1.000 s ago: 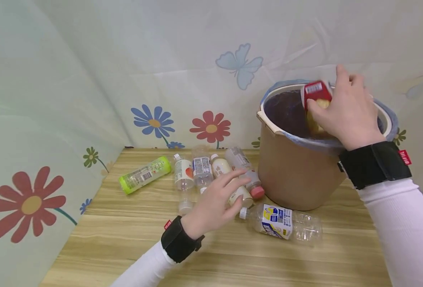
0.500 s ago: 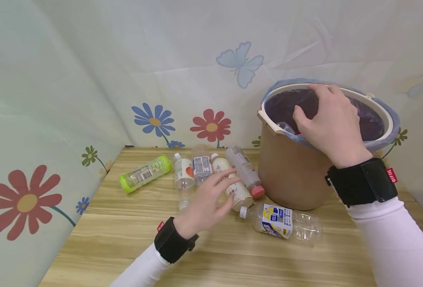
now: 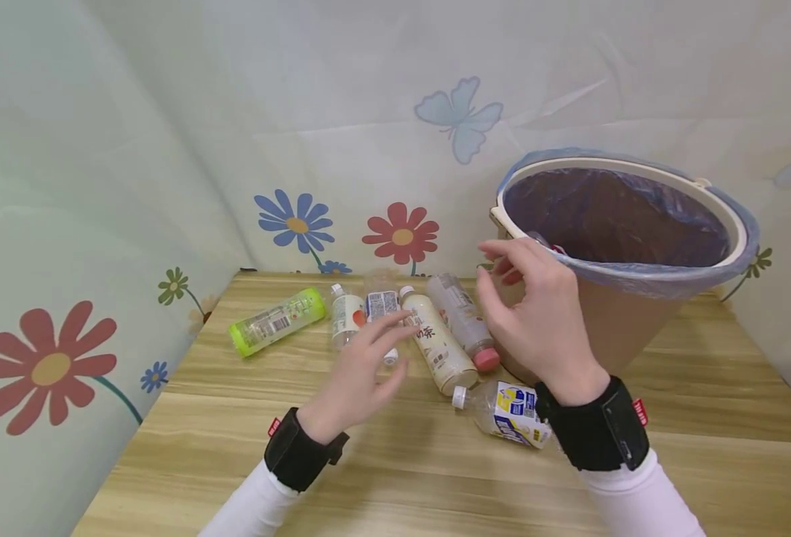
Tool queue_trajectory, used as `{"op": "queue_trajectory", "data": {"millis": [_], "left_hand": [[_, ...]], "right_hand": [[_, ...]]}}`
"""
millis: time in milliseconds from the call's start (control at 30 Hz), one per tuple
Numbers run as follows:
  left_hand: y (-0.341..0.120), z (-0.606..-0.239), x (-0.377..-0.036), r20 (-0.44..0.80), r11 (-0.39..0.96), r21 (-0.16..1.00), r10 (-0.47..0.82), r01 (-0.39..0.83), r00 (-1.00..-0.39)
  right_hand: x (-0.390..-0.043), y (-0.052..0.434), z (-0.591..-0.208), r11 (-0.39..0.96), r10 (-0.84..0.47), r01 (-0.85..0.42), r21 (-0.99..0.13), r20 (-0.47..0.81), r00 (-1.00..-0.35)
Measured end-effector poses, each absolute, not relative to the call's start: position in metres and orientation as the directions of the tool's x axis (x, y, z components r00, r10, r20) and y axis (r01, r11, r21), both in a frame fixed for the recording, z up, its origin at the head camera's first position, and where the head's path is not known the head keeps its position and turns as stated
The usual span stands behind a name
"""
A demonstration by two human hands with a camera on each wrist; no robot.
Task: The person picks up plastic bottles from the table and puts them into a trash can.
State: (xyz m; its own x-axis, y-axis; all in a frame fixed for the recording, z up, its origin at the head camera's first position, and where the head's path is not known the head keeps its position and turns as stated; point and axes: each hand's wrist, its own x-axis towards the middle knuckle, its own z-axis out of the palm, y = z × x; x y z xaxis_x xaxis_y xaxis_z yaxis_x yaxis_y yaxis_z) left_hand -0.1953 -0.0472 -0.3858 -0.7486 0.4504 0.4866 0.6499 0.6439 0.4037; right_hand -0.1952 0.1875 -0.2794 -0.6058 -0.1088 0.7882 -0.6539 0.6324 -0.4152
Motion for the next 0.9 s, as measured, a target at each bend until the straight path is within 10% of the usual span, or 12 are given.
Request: {"op": "queue_trajectory", "data": {"millis": [900], "left_hand": [[-0.085,-0.430,-0.209,0.416,0.775,0.229,0.469,0.589,-0.779]], "right_hand": [[-0.194,0.135,-0.408,0.626,-0.105,-0.440,-0.643,0.490,-0.865]]}}
